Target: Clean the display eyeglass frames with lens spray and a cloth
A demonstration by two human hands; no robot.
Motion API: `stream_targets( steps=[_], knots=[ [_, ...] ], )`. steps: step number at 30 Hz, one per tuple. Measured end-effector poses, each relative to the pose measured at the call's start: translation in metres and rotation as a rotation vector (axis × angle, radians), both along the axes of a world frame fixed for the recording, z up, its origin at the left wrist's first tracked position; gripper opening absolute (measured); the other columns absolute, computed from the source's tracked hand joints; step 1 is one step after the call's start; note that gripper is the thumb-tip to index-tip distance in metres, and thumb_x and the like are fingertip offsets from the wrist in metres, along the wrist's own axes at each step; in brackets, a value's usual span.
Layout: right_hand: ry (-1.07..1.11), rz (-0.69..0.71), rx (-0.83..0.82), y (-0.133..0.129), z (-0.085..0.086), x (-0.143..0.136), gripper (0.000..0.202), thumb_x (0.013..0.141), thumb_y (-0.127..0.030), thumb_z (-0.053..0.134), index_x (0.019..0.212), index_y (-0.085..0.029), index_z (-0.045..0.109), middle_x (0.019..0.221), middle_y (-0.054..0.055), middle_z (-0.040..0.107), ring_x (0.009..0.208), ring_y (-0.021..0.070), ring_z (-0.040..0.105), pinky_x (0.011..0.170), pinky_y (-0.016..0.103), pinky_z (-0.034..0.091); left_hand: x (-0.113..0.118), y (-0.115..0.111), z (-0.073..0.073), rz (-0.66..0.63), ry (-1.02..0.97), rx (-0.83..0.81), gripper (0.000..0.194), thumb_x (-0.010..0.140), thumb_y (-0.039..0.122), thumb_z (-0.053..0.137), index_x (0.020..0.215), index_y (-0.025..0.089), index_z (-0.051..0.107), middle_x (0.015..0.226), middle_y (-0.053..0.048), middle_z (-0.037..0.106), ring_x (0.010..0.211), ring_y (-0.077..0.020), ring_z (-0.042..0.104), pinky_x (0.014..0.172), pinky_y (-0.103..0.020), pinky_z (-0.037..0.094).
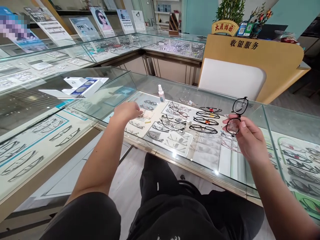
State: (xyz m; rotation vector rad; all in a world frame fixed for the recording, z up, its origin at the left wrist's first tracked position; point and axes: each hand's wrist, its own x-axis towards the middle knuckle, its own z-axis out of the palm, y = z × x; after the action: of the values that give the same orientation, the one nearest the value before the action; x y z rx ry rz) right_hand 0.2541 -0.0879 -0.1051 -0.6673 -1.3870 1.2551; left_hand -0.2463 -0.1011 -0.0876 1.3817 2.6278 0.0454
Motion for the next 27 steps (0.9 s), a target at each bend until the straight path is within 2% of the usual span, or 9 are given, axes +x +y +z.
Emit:
stream_targets(
  steps=[6, 10, 12, 15, 18, 21, 23, 27],
  knots=[
    [-0.029, -0.025, 0.004, 0.001, 0.000, 0.000, 0.021, 0.104, -0.049, 0.077, 0.118, -0.036, 0.084, 0.133, 0.002, 0.082, 0.111, 0.0231, 0.079, 0.092, 0.039, 0.067, -0.003, -0.001, -0.023, -0.053, -0.019, 0.004, 0.042, 0.080, 0.064, 0.080, 0.098, 0.026, 0.075, 0.108, -0.014, 0.084, 0.108, -0.0412, 0.076, 0.080, -0.044, 0.052],
    [-0.048, -0.037, 0.002, 0.002, 0.001, -0.002, 0.023, 0.104, -0.052, 0.077, 0.117, -0.034, 0.084, 0.121, 0.004, 0.084, 0.104, 0.0224, 0.079, 0.092, 0.040, 0.067, -0.003, 0.000, -0.025, -0.038, -0.006, 0.007, 0.034, 0.077, 0.053, 0.082, 0.097, 0.026, 0.077, 0.105, -0.015, 0.084, 0.107, -0.0420, 0.076, 0.077, -0.045, 0.051],
    [-0.036, -0.051, -0.003, 0.002, 0.002, -0.003, 0.023, 0.102, -0.053, 0.079, 0.115, -0.034, 0.083, 0.121, 0.003, 0.084, 0.104, 0.0224, 0.079, 0.091, 0.040, 0.068, -0.003, 0.000, -0.024, -0.028, -0.007, 0.010, 0.028, 0.078, 0.048, 0.080, 0.095, 0.026, 0.077, 0.105, -0.014, 0.084, 0.106, -0.0414, 0.076, 0.075, -0.044, 0.050],
    [-0.009, -0.068, 0.002, 0.001, 0.002, -0.004, 0.023, 0.099, -0.054, 0.083, 0.110, -0.034, 0.083, 0.127, 0.004, 0.083, 0.106, 0.0228, 0.079, 0.088, 0.039, 0.068, -0.004, -0.004, -0.024, -0.027, -0.015, 0.035, 0.029, 0.082, 0.051, 0.076, 0.096, 0.026, 0.077, 0.108, -0.013, 0.085, 0.105, -0.0391, 0.076, 0.075, -0.043, 0.051],
    [-0.032, -0.061, -0.008, 0.000, 0.003, -0.004, 0.025, 0.099, -0.055, 0.082, 0.112, -0.034, 0.083, 0.125, 0.004, 0.083, 0.101, 0.0225, 0.079, 0.088, 0.040, 0.067, -0.006, -0.007, -0.028, -0.047, -0.018, 0.083, 0.035, 0.079, 0.056, 0.078, 0.096, 0.026, 0.075, 0.112, -0.013, 0.085, 0.106, -0.0392, 0.075, 0.077, -0.042, 0.051],
    [-0.081, -0.047, -0.006, 0.000, 0.004, -0.002, 0.027, 0.102, -0.057, 0.078, 0.115, -0.034, 0.082, 0.122, 0.005, 0.083, 0.103, 0.0245, 0.079, 0.092, 0.043, 0.067, -0.011, -0.007, -0.032, -0.055, -0.025, 0.130, 0.026, 0.078, 0.049, 0.079, 0.089, 0.026, 0.073, 0.110, -0.014, 0.084, 0.109, -0.0413, 0.073, 0.080, -0.043, 0.052],
    [-0.114, -0.033, 0.003, 0.000, 0.004, -0.001, 0.029, 0.104, -0.059, 0.074, 0.118, -0.035, 0.082, 0.121, 0.005, 0.084, 0.105, 0.0260, 0.079, 0.093, 0.044, 0.066, -0.017, -0.005, -0.033, -0.032, -0.087, 0.171, 0.020, 0.077, 0.045, 0.079, 0.084, 0.026, 0.073, 0.104, -0.013, 0.083, 0.111, -0.0417, 0.073, 0.083, -0.045, 0.053],
    [-0.126, -0.021, -0.003, 0.000, 0.005, 0.000, 0.030, 0.105, -0.058, 0.072, 0.122, -0.035, 0.082, 0.122, 0.004, 0.084, 0.103, 0.0260, 0.079, 0.095, 0.045, 0.066, -0.038, -0.006, -0.034, 0.076, -0.376, 0.315, 0.020, 0.074, 0.038, 0.085, 0.077, 0.023, 0.072, 0.089, -0.010, 0.077, 0.106, -0.0375, 0.073, 0.091, -0.044, 0.057]
  ],
)
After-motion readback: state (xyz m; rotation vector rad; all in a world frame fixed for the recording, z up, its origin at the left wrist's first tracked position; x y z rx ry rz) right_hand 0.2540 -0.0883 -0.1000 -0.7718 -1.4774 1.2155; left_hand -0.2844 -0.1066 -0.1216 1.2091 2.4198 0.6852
